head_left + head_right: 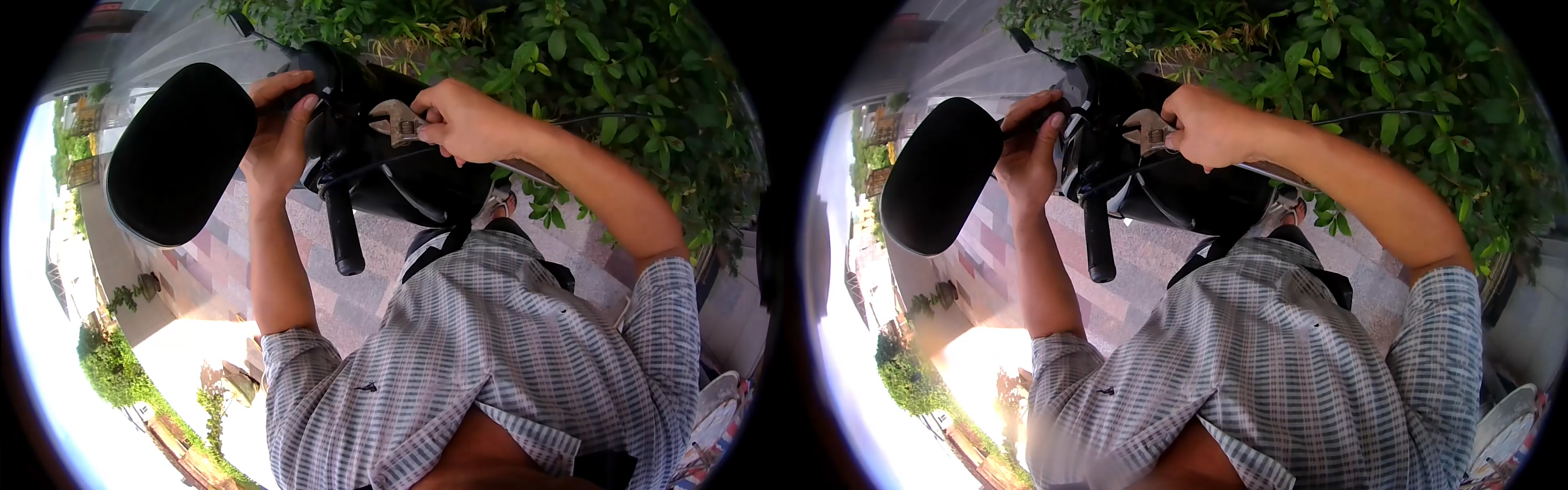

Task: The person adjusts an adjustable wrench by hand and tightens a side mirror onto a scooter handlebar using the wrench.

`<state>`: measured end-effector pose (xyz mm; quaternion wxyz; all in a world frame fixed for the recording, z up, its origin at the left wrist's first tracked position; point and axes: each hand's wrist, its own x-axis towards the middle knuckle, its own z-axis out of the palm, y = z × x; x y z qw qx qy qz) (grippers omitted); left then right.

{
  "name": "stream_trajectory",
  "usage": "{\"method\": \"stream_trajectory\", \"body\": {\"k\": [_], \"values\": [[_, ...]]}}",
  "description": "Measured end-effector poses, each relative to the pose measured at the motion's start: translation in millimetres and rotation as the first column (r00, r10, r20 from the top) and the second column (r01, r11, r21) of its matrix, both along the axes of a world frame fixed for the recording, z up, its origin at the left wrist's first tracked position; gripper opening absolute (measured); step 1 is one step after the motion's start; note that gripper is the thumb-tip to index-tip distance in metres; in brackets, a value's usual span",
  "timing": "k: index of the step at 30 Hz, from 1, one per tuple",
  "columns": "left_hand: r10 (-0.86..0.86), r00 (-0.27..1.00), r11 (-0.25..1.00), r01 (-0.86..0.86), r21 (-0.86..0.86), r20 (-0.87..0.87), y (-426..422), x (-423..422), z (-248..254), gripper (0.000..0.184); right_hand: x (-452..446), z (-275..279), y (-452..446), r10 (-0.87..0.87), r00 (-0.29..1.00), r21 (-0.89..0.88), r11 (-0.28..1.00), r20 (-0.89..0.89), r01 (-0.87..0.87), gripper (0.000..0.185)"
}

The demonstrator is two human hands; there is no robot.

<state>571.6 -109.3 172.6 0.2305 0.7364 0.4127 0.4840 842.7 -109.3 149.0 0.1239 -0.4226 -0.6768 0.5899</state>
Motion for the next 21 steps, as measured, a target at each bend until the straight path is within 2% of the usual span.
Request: {"method": "stream_trajectory", "body": {"k": [3,4,7,10,13,21], "values": [[-0.075,0.991,0.997,0.077,-0.019,0.108,-8,11,13,0.006,-5,3,1,0.009,1.000,0.002,1.000,-0.018,-0.009,0.032],[-0.099,0.983,0.994,0.104,-0.023,0.154,-7,13,14,0.009,-7,3,5,0.014,1.000,0.014,1.000,-0.011,-0.014,0.032],[-0.278,0.861,0.928,0.355,-0.113,0.425,1,12,7,0.038,-12,3,17,0.040,0.999,0.060,0.997,0.013,-0.040,0.033],[-0.264,0.869,0.907,0.371,-0.200,0.418,10,6,3,0.055,-21,4,30,0.065,0.998,0.067,0.996,0.021,-0.066,0.033],[-0.163,0.876,0.932,0.288,-0.221,0.454,11,17,3,0.059,-28,6,37,0.088,0.996,0.052,0.995,0.022,-0.089,0.033],[-0.201,0.880,0.939,0.297,-0.171,0.430,13,13,-1,0.060,-29,8,45,0.110,0.994,0.011,0.994,0.016,-0.110,0.030]]}}
